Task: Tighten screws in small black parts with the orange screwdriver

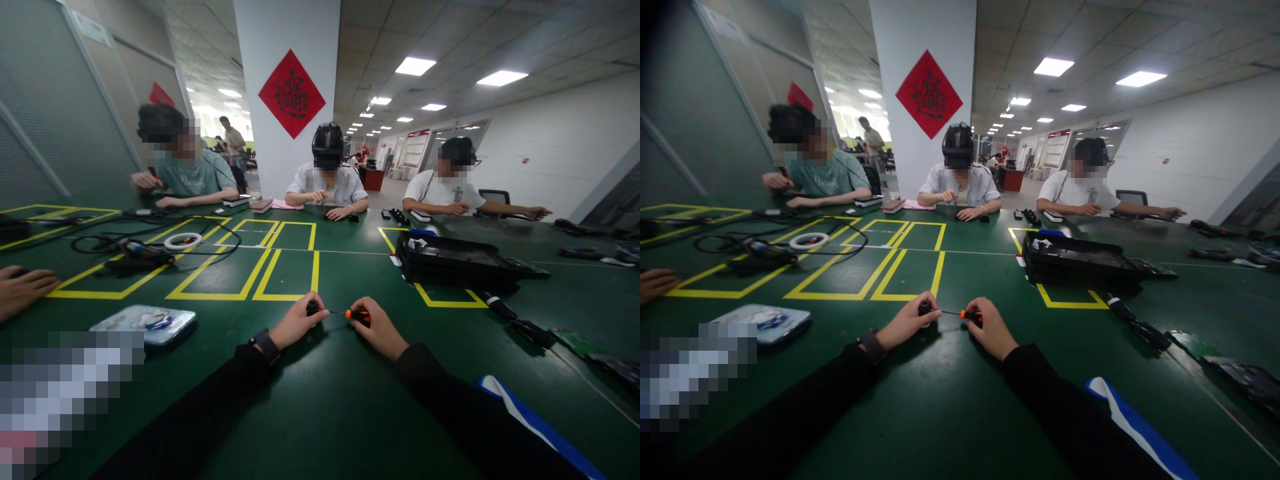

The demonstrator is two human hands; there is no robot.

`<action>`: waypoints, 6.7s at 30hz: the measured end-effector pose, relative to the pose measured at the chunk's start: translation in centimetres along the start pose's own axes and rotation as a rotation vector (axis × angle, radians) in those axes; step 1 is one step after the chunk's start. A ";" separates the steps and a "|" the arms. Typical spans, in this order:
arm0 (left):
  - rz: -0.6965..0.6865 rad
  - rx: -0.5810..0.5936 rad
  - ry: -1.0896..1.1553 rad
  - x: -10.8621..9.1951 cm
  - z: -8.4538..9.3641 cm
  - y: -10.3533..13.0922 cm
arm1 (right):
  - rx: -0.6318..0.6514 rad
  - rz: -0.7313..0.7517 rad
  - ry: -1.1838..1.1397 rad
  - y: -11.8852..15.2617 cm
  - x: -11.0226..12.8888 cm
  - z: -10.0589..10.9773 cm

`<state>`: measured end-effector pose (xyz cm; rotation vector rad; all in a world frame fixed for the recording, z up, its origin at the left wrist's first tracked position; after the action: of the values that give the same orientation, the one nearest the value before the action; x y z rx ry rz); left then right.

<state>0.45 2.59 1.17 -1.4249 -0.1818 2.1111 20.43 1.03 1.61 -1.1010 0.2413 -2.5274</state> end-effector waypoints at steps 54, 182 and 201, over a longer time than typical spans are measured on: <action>0.047 -0.013 0.032 0.0 0.2 0.0 | -0.011 -0.027 -0.019 0.0 0.2 0.0; 0.067 -0.072 0.173 0.0 0.5 -0.1 | 0.060 -0.015 0.053 0.1 0.3 -0.3; 0.006 -0.064 0.109 0.2 0.5 -0.1 | -0.088 -0.084 0.218 0.5 0.2 -0.2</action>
<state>0.00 2.94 1.24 -1.5758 -0.2036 2.0425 20.31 0.49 1.49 -0.8820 0.3750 -2.7366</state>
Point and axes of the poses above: each hand's wrist, its own y-axis away from the middle knuckle, its own z-axis out of the back of the hand, x = y × z, the point moved 3 cm from there along -y, towards the middle knuckle, and after that the axes turned 10 degrees about -z, right-handed, at the moved point
